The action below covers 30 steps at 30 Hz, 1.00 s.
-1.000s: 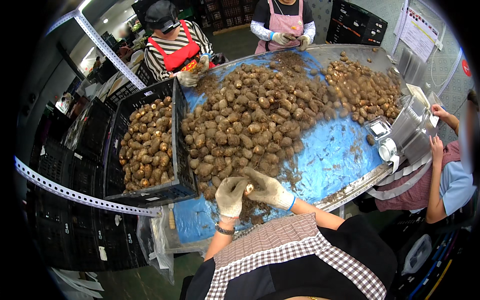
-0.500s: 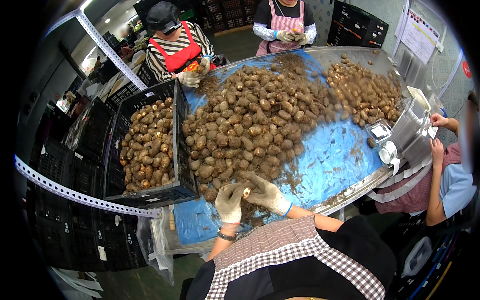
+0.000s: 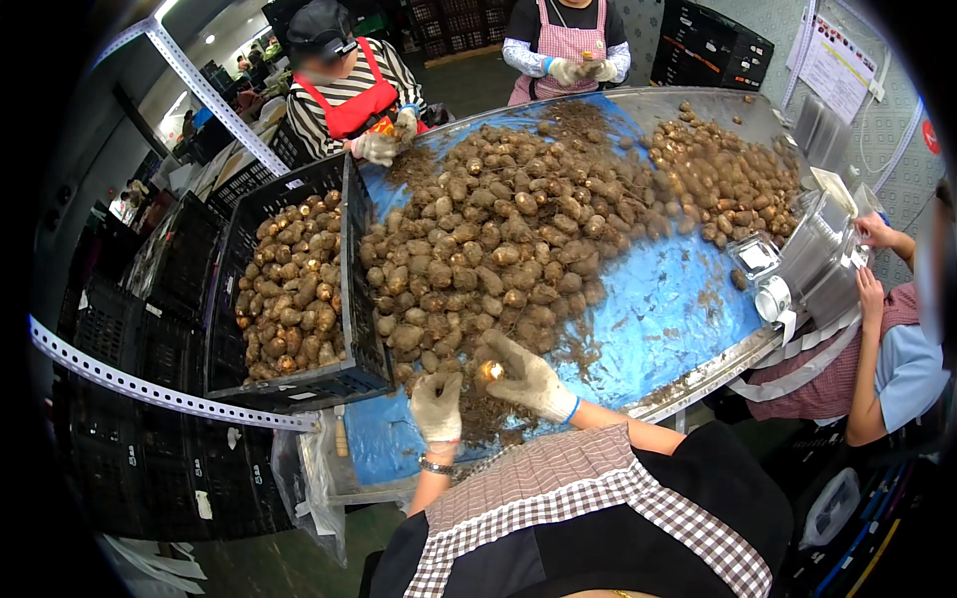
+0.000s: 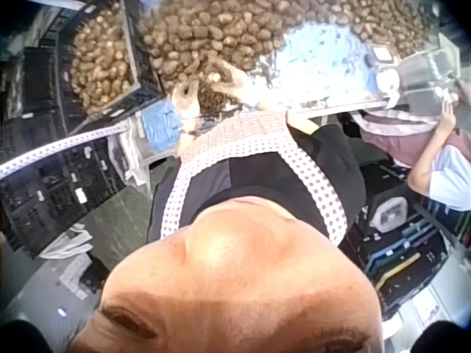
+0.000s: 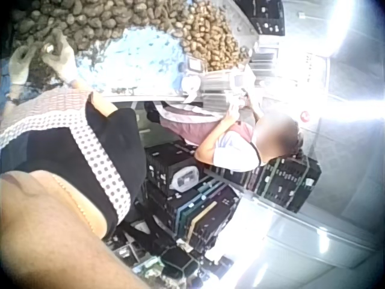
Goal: The person sorts through a pile of small brown tubers on a table, picking them up one by one, cleaning off loose soil with their gloved hands, and placing them into a plastic crate.
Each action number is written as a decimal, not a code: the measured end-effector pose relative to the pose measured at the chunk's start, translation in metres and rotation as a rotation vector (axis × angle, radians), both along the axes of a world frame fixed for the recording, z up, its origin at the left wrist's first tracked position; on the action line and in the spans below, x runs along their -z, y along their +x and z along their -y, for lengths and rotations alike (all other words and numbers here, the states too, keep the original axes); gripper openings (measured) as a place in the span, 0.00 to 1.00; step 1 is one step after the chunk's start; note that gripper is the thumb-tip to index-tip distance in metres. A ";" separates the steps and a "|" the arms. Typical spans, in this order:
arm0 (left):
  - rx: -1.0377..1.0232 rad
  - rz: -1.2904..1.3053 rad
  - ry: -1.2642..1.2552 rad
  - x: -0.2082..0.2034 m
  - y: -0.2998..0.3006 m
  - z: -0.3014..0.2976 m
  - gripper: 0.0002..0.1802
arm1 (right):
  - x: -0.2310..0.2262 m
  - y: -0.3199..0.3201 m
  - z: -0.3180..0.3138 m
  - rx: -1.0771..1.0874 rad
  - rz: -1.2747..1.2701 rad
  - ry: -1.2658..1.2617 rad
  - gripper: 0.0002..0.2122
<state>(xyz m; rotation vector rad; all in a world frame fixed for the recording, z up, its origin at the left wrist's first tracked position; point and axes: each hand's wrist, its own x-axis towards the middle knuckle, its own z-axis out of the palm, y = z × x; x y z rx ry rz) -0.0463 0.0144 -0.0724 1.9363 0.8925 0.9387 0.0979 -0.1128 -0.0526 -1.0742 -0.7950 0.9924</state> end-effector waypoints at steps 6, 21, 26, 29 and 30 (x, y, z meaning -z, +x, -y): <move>-0.014 0.099 -0.247 0.010 -0.011 0.001 0.10 | 0.006 0.004 -0.002 0.046 0.144 -0.083 0.41; 0.153 0.433 -1.109 0.010 0.007 0.033 0.19 | 0.011 -0.007 -0.002 0.117 0.236 -0.124 0.36; 0.175 0.538 -1.038 0.011 0.016 0.037 0.16 | 0.014 -0.011 -0.003 0.109 0.042 -0.218 0.34; 0.221 0.465 -1.046 0.004 0.015 0.037 0.15 | 0.029 -0.014 -0.002 0.159 -0.074 -0.176 0.32; 0.227 0.428 -1.053 0.001 0.013 0.038 0.14 | 0.031 -0.013 -0.002 0.164 -0.061 -0.155 0.32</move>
